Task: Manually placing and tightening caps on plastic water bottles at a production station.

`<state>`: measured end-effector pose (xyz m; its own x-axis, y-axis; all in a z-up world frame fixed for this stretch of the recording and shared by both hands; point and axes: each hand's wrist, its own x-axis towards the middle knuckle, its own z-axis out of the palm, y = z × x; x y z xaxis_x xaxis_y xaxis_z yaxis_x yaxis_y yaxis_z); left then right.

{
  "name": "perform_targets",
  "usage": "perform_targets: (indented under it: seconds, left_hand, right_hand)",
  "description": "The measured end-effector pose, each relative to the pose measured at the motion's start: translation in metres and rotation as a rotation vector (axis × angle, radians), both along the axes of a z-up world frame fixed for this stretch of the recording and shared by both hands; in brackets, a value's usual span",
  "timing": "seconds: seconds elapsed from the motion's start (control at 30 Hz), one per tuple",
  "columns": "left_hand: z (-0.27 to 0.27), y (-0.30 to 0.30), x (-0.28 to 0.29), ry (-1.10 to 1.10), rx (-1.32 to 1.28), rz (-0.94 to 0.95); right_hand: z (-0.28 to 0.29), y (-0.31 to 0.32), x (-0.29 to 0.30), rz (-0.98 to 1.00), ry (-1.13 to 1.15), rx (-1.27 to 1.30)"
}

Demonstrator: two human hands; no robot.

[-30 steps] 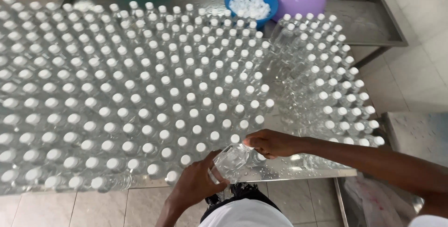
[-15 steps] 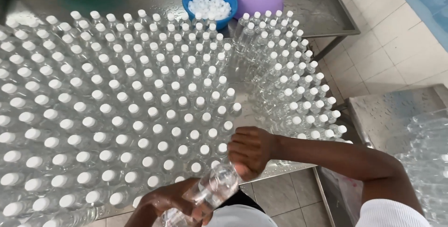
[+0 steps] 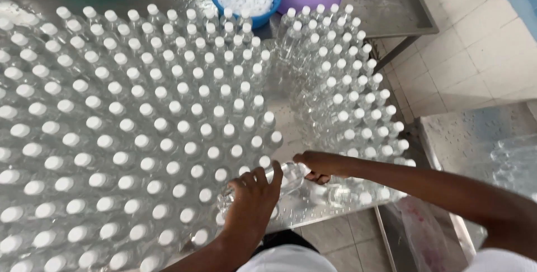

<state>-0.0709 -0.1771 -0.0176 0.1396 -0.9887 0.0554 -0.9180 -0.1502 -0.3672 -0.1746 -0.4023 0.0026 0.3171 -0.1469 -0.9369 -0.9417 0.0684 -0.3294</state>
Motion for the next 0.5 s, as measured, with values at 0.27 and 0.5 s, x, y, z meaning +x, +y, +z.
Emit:
perform_targets:
  seconds: [0.27,0.5]
  left_hand:
    - [0.040,-0.127,0.062,0.459,-0.350,0.106]
    - [0.037,-0.075,0.092,0.897,-0.296,0.367]
  right_hand:
    - [0.101,-0.122,0.025,-0.065,-0.757,-0.596]
    - [-0.004,-0.270,0.114,0.740,-0.452,-1.363]
